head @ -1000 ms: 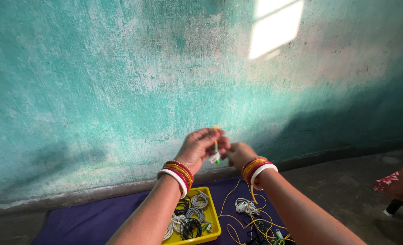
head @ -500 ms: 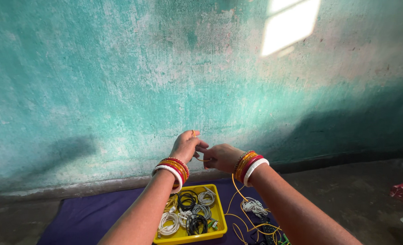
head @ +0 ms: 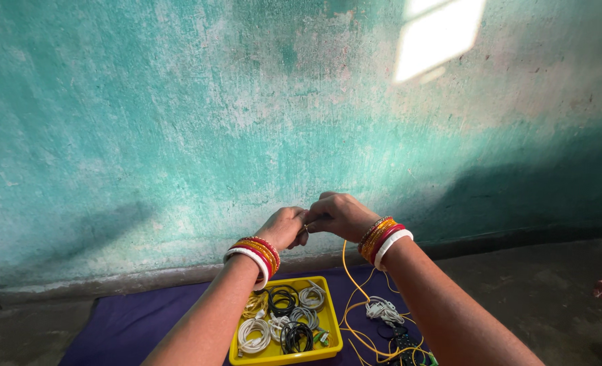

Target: The person coils various cables, including a yellow cable and a black cable, and places them into a yellow tray.

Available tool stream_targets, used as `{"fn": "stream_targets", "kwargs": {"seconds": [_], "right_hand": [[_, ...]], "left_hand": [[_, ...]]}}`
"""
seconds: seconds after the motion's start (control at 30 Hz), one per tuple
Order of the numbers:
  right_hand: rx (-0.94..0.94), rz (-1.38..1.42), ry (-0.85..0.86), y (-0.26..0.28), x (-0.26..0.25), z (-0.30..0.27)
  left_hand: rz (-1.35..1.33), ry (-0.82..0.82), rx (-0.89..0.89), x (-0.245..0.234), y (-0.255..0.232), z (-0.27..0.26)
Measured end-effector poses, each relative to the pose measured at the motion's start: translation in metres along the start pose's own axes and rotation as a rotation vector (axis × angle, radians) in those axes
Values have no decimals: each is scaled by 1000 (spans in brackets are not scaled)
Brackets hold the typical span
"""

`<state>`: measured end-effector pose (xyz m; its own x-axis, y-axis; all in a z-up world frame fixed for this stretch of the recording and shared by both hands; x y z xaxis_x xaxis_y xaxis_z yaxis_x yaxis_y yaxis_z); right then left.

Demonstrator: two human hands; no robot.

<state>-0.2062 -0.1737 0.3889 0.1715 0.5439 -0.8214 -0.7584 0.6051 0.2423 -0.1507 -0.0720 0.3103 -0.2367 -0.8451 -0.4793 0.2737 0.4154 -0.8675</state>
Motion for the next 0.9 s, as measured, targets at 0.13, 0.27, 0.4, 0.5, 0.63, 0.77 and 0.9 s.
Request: {"fn": "stream_targets", "kwargs": {"seconds": [0.13,0.27,0.4,0.5,0.63,0.77,0.9], "right_hand": [[-3,-11,-59,-10,-4,0],[-81,-19,-136,-20,-6,-5],[210,252,-120,-63,13,-8],[398,558,-95,-85,42,-15],[789,991,-80,-100,97,-25],[811,859,107,-85,135,-37],[654,543,279,-60,148,-26]], "left_hand": [[-37,101,-37,3,2,-1],[-250,188,-110,11,6,-9],[-644,242,-53,11,-7,-13],[-829,133,-88,4,-5,-11],[-1016,57,-49,7,-11,-6],[-1131,-83,37,-5,-5,7],[-1084,-295,74,-25,31,21]]}}
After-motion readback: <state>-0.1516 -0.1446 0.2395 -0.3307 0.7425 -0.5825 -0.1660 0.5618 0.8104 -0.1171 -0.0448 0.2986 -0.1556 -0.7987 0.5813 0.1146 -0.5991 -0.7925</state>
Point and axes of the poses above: each hand's wrist, its own z-axis towards the middle knuckle, its own x-axis out of the palm, y = z × x, the point moved 9 cm from there along z, towards the middle knuckle, and after that the axes turned 4 degrees about -y, right-handed, at the moved point
